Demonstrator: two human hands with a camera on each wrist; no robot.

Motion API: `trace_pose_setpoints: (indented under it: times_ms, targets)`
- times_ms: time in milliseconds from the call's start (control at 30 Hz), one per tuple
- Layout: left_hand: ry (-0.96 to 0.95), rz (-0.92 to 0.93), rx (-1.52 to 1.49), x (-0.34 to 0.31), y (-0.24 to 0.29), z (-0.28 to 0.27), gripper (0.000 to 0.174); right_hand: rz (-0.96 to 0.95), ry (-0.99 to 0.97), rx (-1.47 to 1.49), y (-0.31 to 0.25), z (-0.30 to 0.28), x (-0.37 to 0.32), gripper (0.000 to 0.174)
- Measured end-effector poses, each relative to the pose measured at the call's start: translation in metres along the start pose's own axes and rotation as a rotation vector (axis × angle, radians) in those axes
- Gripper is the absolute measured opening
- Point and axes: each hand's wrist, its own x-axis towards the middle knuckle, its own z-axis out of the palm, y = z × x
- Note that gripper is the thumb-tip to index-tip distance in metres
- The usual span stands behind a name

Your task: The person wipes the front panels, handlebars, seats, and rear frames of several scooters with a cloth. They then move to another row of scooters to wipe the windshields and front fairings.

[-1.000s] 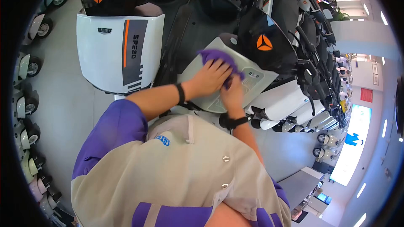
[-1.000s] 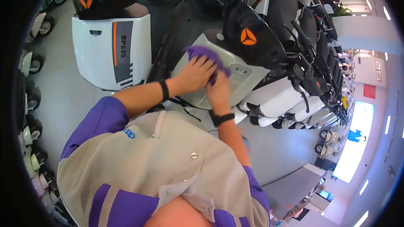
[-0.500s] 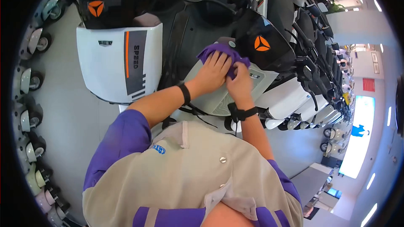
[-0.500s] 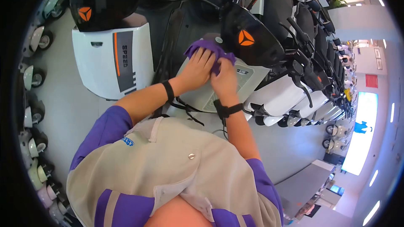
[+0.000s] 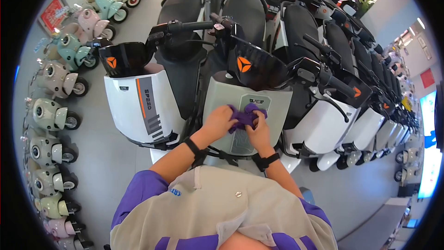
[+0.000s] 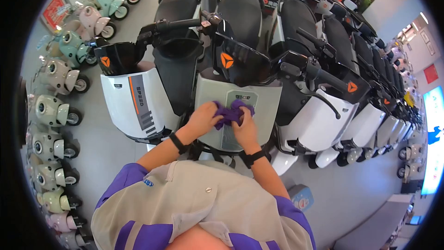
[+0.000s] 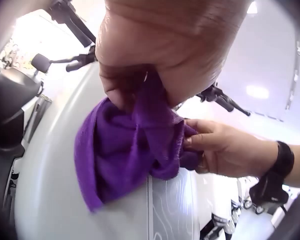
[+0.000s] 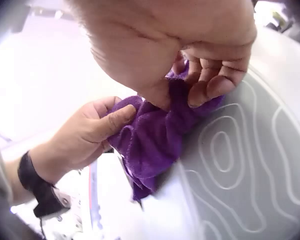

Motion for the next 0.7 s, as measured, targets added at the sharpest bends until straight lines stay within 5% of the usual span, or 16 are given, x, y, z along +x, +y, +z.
trace_pose_setpoints:
  times_ms: [67,167,200,300,367,500,567,700]
  targets:
    - [0.113,-0.256,0.033,-0.003,0.014,-0.023,0.026,-0.013,-0.005,0.153,0.004,0.007,0.004,0.053]
    - [0.190,-0.786,-0.375,-0.002,0.030,-0.062,0.028,-0.259,0.114,0.152,-0.031,0.003,0.002,0.044]
    - [0.299,-0.866,-0.862,-0.007,0.028,-0.064,0.027,-0.386,0.127,0.102,-0.048,0.002,-0.001,0.044]
    - [0.261,-0.695,-1.265,-0.010,0.066,-0.086,0.018,-0.576,-0.025,0.187,-0.081,0.013,-0.007,0.043]
    - [0.234,-0.611,-1.213,-0.010,0.084,-0.103,0.018,-0.404,-0.391,0.541,-0.082,0.036,-0.014,0.046]
    - [0.327,-0.416,-1.264,-0.032,0.065,-0.124,0.022,-0.486,-0.092,0.395,-0.083,0.066,-0.007,0.028]
    - [0.363,-0.505,-1.217,-0.058,0.034,-0.143,0.020,-0.258,0.004,0.330,-0.104,0.071,-0.016,0.022]
    - [0.385,-0.707,-1.165,-0.119,-0.015,-0.187,0.020,-0.390,-0.159,-0.126,-0.103,0.116,-0.020,0.019]
